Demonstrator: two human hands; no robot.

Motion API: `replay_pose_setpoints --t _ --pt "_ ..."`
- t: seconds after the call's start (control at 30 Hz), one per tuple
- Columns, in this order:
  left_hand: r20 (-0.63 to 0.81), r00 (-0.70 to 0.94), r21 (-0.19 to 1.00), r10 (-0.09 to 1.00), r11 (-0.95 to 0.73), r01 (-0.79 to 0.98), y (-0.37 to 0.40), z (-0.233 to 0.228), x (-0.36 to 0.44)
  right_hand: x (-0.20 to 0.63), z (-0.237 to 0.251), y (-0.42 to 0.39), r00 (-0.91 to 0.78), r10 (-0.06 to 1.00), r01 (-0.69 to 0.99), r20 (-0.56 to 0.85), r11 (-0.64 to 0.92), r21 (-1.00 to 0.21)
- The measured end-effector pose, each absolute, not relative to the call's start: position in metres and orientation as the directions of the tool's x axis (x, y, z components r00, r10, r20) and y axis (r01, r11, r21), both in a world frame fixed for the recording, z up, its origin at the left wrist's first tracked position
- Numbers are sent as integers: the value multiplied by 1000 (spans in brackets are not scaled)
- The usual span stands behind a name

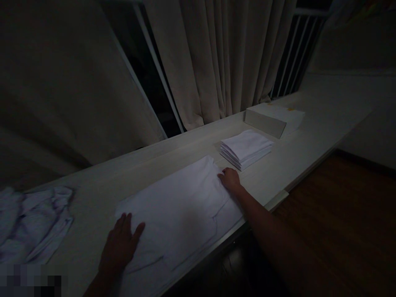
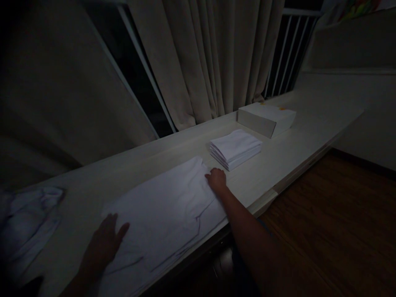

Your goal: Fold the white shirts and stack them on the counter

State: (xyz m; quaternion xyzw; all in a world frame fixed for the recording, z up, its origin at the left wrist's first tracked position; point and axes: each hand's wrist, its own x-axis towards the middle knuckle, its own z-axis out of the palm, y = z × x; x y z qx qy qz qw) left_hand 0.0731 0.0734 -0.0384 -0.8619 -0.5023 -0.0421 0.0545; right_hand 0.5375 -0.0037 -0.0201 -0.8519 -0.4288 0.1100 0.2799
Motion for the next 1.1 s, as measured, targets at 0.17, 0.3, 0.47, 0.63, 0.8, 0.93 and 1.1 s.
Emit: replay_pose_setpoints --t 0.17,0.3,0.47,0.63,0.8,0.93,1.1 --pt "133 422 34 897 -430 902 79 -47 71 542 -18 8 630 776 592 -16 -494 -636" --pt "128 368 60 921 -378 924 83 -57 72 546 -17 15 617 785 544 -55 -476 -691" --pt "136 365 61 921 -375 925 80 -52 73 551 -16 15 596 800 515 -67 -446 -732" --pt "132 422 53 897 -432 900 74 -40 78 564 -16 0 608 792 548 -62 -474 -689" --pt "156 397 38 904 -408 912 73 -40 82 575 -7 -20 684 729 574 25 -518 -634" --pt "147 468 -7 872 -472 882 75 -43 75 559 0 -17 611 775 662 160 -389 -640" --pt "145 444 -24 884 -446 895 79 -48 71 519 -7 -5 370 874 823 315 -151 -548"
